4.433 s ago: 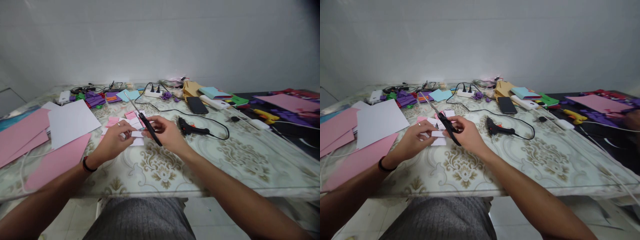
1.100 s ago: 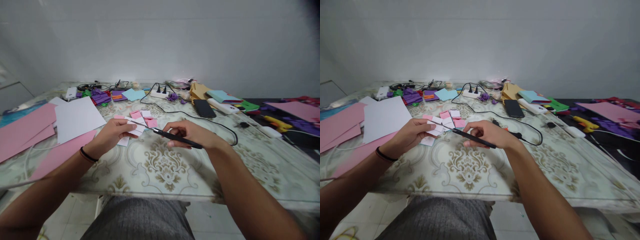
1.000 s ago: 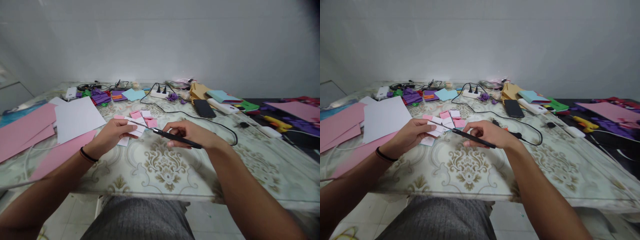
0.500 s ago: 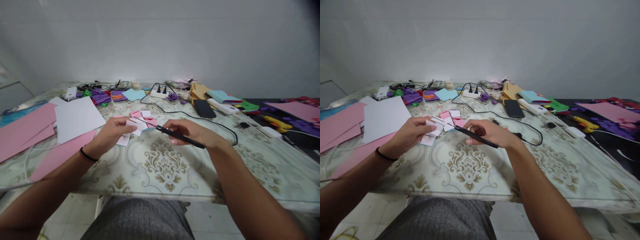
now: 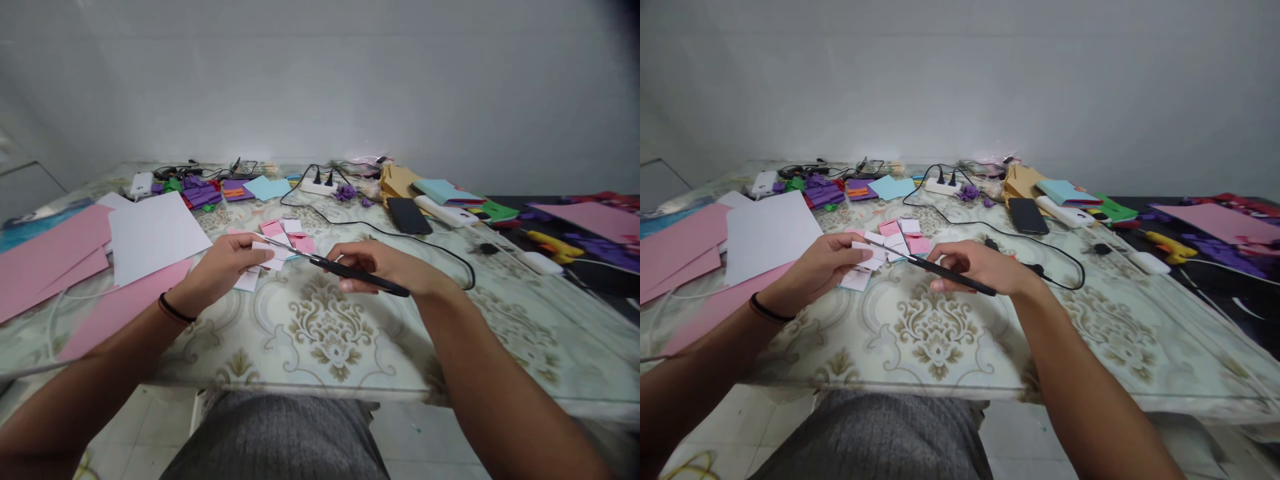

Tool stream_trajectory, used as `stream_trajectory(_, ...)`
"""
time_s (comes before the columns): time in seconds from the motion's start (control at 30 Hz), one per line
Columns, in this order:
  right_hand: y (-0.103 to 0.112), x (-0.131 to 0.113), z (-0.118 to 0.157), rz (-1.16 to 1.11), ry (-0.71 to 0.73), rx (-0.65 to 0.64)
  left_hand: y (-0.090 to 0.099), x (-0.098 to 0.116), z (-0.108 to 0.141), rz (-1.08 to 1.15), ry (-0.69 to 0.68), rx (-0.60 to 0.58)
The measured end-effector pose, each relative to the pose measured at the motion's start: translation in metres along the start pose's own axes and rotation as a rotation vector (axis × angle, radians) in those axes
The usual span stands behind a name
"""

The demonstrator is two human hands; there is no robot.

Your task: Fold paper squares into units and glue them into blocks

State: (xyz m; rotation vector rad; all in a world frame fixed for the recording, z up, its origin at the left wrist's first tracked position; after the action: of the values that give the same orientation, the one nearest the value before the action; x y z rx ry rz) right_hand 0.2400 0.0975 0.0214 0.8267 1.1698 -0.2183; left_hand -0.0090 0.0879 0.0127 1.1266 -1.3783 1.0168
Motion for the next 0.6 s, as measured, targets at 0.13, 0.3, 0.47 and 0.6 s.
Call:
stream_trajectory(0.13,0.0000,0.0002,0.0001,0.014,-0.012,-0.001,0.0002,-0.0030,0.0005,-0.008,0.039,-0.013)
stream_trajectory(0.3,0.0004,0.0025,0.0005,0.011,-0.012,-0.009,-0.0020,-0.0024,0.0012,0.000,0.063,-0.039)
stream_trajectory(0.47,0.0021,0.0026,0.0011,0.039,-0.005,0.008,-0.0023,-0.0024,0.0007,-0.033,0.083,-0.033)
stream_trajectory(0.6,0.0030,0.0039,0.0011,0.050,-0.035,0.028,-0.0021,-0.0033,0.0006,-0.061,0.103,-0.030)
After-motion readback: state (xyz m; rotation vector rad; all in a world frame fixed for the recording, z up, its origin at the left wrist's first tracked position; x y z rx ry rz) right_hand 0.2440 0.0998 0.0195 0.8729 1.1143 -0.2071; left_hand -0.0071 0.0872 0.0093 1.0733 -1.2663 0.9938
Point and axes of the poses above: each hand's wrist, its own z-axis away from the middle knuckle, its own y-axis out of the back of the hand, x = y × z, the point moved 5 cm from there along -z, towards the middle knuckle, and after that the axes turned 4 degrees about -y, right-handed, at the moved point
